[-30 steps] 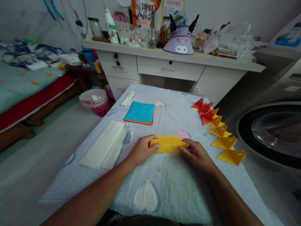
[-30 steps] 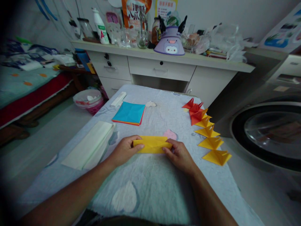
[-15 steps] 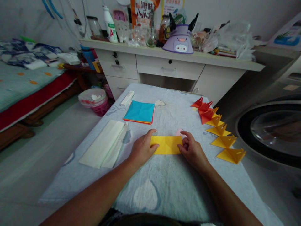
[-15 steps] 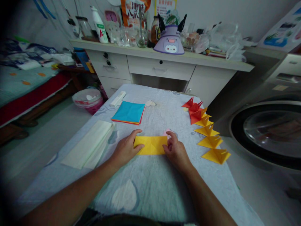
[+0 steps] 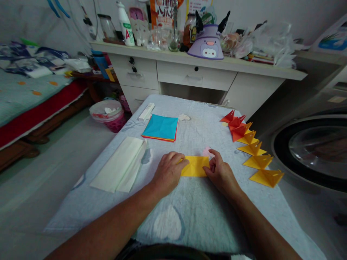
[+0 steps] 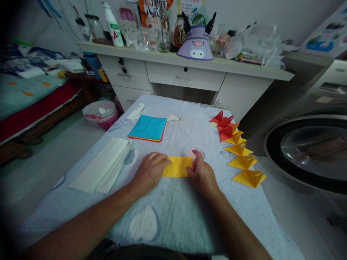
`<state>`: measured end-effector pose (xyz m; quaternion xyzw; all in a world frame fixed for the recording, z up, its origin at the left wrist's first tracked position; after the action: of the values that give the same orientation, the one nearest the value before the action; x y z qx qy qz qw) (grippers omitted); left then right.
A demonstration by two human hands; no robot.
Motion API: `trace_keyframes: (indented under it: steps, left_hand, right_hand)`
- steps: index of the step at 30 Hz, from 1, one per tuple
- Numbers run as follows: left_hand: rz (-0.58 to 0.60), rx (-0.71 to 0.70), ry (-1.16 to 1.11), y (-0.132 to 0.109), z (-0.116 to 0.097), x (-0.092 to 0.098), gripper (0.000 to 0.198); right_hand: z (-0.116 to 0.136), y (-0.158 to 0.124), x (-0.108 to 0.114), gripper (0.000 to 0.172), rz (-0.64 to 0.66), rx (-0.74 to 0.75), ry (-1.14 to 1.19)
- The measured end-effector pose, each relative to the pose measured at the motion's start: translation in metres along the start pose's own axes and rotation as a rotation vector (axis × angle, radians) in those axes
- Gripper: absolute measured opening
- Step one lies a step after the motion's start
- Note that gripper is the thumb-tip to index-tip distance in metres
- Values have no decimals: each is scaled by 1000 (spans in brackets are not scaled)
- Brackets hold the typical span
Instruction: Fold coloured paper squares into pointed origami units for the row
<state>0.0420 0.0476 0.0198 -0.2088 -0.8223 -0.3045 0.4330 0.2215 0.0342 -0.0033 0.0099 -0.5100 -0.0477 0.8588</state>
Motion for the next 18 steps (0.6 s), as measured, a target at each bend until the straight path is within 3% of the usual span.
trace_keyframes:
  steps: [3,7,11,14,18]
  left_hand:
    - [116,-123,-53,-2,-10,-13,26]
    - [178,-163,-52,-4,-13,-20,29]
    - [182,-176,-24,-4,-14,-19,27]
    - [187,-191,-4,-3,-17,-18,21]
    - [201,-209,14,-4,-22,-17,18]
  right_hand:
    - [-1,0,-1,63,5,-3,-22]
    - [-2,-1,6,64,-68,35,-63]
    - [18,-7,20,40,-233,242,-102]
    - [38,-10,11,16,-127,390,-77]
    - [50,-12,-6,15,36,414,-111]
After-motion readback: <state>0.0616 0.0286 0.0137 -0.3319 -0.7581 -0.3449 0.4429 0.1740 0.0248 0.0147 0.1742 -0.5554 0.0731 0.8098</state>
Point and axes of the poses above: each hand's wrist, its own y-axis towards the middle knuckle, its own x-axis out of the back of the hand, z = x × y, the point moved 8 cm from there along y, towards the middle knuckle, and after that the axes turned 6 degrees about -y, right-handed, at the moved point
